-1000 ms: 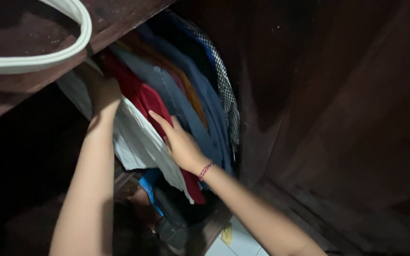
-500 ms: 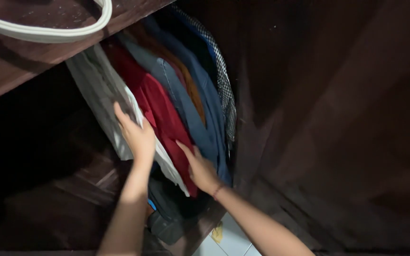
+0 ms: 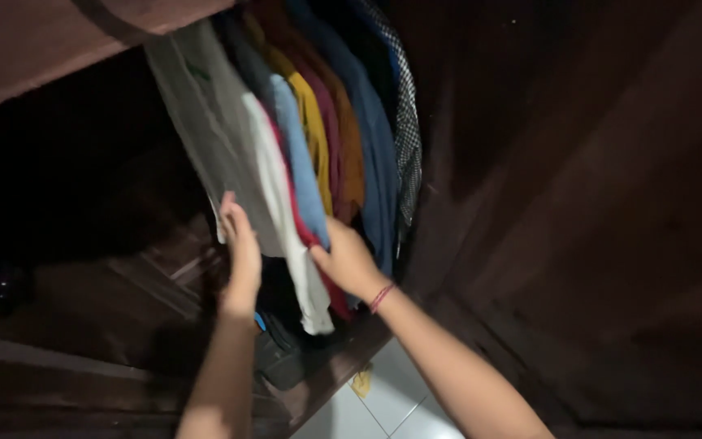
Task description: Hanging several garments onto hangers and placing them inside a wooden wardrobe.
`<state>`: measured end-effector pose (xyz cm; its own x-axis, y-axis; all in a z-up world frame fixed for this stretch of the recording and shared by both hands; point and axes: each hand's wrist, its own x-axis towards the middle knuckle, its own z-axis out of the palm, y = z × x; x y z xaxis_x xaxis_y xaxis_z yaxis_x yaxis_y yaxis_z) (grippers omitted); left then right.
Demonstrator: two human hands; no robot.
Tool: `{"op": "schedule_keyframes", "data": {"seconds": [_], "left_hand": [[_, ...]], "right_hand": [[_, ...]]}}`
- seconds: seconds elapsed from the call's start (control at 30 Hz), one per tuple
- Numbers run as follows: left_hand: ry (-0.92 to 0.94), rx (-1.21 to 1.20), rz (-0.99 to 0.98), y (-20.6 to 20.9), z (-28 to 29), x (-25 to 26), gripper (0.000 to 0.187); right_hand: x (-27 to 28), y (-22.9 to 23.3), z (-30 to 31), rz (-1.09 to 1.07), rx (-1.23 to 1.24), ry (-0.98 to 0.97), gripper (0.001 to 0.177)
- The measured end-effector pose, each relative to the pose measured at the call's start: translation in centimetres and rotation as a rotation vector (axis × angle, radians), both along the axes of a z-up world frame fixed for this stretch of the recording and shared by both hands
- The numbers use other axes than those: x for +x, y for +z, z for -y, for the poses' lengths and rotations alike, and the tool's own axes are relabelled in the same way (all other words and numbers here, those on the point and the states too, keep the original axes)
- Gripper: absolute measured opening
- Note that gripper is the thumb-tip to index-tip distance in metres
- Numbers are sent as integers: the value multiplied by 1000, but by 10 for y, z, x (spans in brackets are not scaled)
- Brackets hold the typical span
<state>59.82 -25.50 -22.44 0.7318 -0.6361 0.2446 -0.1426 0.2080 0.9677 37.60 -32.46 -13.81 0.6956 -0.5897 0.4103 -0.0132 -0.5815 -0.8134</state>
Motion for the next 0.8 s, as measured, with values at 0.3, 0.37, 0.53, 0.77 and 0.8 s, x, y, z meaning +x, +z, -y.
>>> {"op": "schedule_keyframes", "data": {"seconds": [0.3,0.37,0.53,0.77,0.8], "left_hand": [[-273,-144,-398,-1,43,31,83],[-305,-171,-393,6,58,27,84],[-370,-293,-379,21,78,2,88],[470,-78,485,163,45,-72,59],[466,-50,719,189,49,-82,54]], "right_hand": [[-20,25,-42,7,-81,62,55],[-28,21,-35,-20,-29,31,58],[-64,4,-28,-175,50,-13,87],[-144,-97,-55,-306,173,-28,86],[-156,-109,-64,-350,242,-18,86]]}}
